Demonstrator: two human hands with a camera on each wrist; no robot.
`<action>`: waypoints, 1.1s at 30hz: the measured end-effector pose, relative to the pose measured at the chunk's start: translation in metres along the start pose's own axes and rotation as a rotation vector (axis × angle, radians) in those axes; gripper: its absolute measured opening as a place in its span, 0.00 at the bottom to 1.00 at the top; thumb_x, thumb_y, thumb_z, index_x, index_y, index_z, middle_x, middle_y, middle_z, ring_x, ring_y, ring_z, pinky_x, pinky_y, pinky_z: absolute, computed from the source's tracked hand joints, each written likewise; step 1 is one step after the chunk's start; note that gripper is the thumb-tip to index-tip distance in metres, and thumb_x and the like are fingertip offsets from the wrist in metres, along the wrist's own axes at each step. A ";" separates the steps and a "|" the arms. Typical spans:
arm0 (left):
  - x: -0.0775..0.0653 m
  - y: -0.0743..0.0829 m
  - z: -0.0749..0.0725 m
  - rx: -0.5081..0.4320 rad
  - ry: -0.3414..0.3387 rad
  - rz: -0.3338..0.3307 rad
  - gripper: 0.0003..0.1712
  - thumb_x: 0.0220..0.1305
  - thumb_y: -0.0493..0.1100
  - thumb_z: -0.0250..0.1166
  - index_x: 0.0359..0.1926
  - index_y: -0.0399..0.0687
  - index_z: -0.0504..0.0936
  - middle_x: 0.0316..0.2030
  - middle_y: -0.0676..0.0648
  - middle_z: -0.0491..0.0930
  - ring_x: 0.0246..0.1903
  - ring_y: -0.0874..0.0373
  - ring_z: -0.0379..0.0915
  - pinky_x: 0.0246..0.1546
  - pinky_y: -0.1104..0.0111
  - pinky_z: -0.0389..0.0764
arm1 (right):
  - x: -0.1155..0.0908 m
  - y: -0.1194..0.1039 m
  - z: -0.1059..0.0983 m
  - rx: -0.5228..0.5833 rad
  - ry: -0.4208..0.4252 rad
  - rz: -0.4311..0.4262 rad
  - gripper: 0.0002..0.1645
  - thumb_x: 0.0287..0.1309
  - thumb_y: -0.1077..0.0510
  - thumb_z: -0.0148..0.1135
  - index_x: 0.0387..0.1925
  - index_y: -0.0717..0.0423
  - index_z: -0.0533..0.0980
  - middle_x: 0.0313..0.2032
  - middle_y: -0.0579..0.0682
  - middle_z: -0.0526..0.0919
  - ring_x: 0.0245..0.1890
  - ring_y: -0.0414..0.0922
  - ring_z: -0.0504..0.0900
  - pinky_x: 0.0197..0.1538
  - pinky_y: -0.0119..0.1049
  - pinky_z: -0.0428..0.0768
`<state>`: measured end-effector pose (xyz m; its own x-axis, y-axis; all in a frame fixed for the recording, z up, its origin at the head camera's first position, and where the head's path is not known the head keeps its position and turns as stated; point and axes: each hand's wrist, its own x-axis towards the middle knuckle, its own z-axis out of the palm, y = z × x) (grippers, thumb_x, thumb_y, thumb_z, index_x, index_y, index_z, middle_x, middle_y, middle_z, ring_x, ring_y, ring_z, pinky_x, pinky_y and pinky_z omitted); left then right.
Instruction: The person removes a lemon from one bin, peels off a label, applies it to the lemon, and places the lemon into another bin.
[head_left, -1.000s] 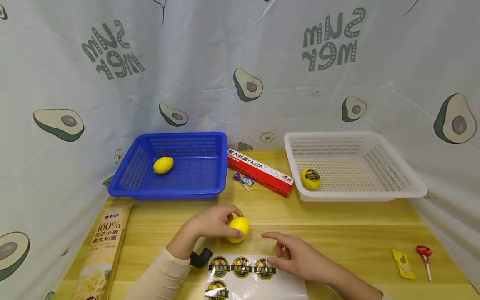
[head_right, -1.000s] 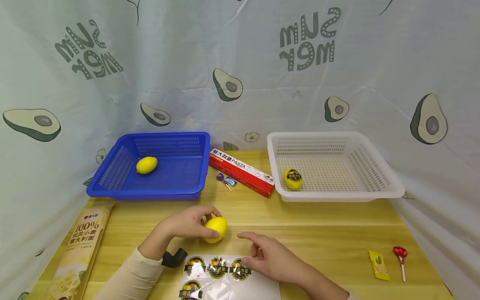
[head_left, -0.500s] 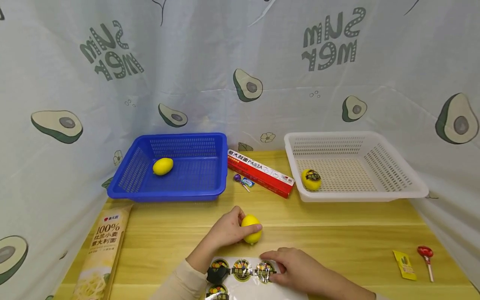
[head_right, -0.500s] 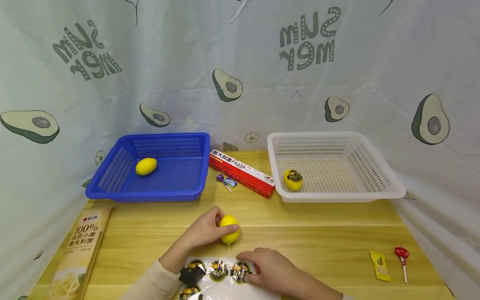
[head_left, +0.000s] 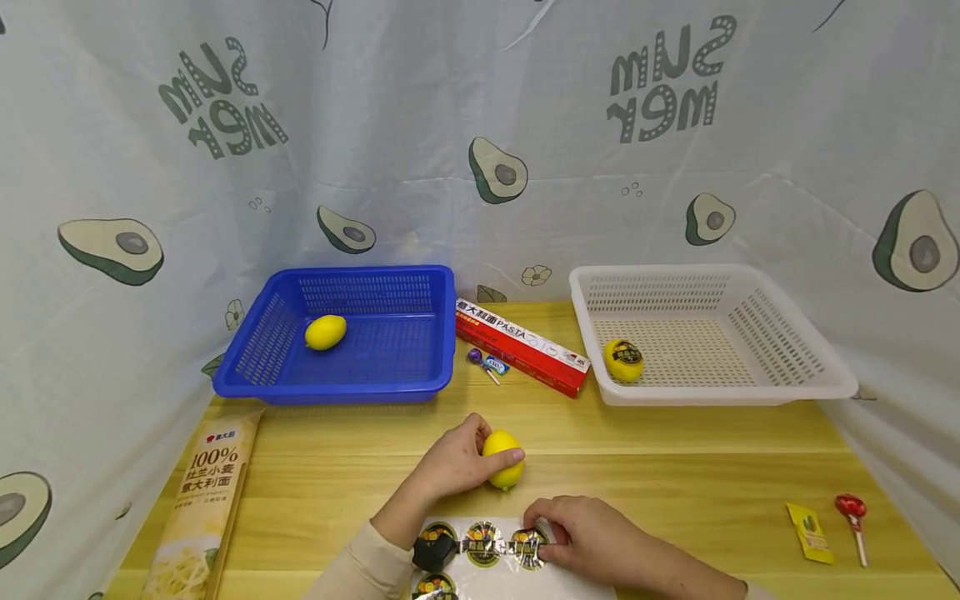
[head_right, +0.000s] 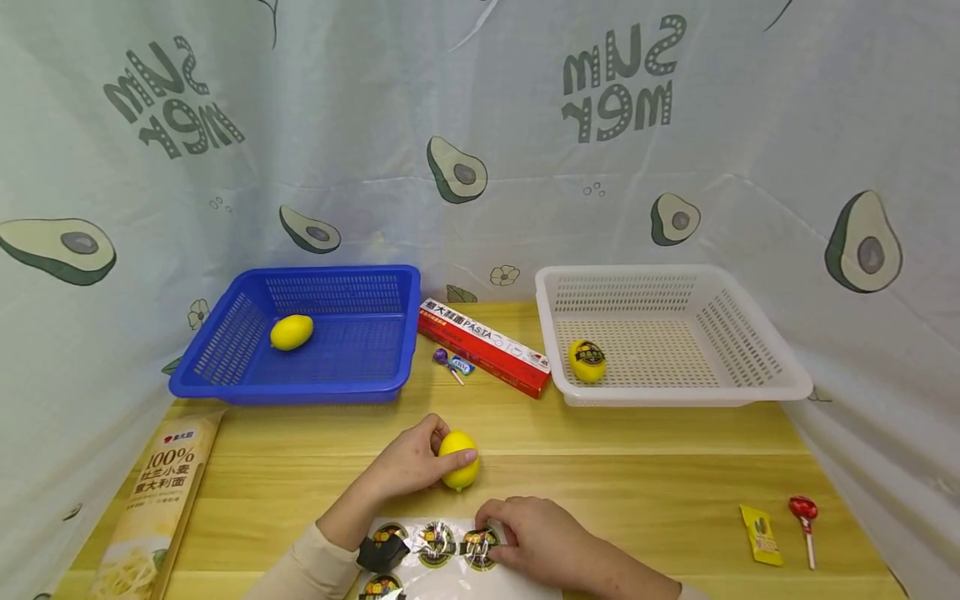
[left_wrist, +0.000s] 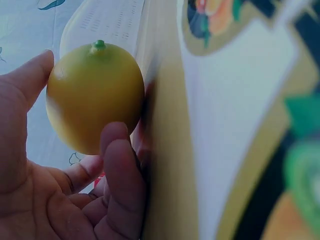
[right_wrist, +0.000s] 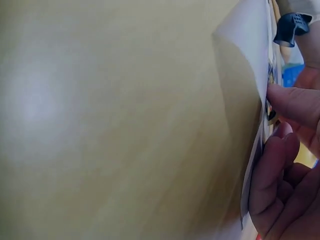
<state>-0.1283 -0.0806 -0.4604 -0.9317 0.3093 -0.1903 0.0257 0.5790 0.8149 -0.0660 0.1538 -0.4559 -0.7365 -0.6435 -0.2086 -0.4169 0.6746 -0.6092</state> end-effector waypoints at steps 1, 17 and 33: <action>0.000 0.000 0.000 0.004 -0.002 0.002 0.30 0.57 0.69 0.71 0.42 0.52 0.74 0.30 0.53 0.79 0.28 0.59 0.73 0.29 0.67 0.73 | 0.000 0.000 0.000 0.012 0.000 0.007 0.13 0.61 0.48 0.72 0.46 0.35 0.78 0.22 0.31 0.67 0.21 0.28 0.63 0.26 0.25 0.64; -0.001 -0.005 -0.008 0.064 -0.142 0.095 0.57 0.43 0.60 0.84 0.70 0.49 0.67 0.39 0.53 0.79 0.38 0.60 0.74 0.44 0.67 0.75 | 0.003 -0.004 0.001 -0.013 0.017 0.039 0.07 0.71 0.52 0.61 0.38 0.35 0.71 0.25 0.31 0.69 0.23 0.29 0.66 0.28 0.26 0.68; -0.009 -0.007 -0.016 0.260 -0.270 0.128 0.77 0.34 0.48 0.89 0.81 0.63 0.47 0.51 0.51 0.75 0.43 0.62 0.75 0.51 0.67 0.78 | -0.003 -0.006 -0.005 0.132 -0.037 0.033 0.08 0.76 0.52 0.54 0.36 0.39 0.68 0.27 0.33 0.68 0.26 0.28 0.67 0.31 0.26 0.68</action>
<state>-0.1260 -0.0990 -0.4557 -0.7872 0.5587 -0.2612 0.2592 0.6840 0.6819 -0.0646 0.1537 -0.4478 -0.7273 -0.6362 -0.2573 -0.3169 0.6439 -0.6964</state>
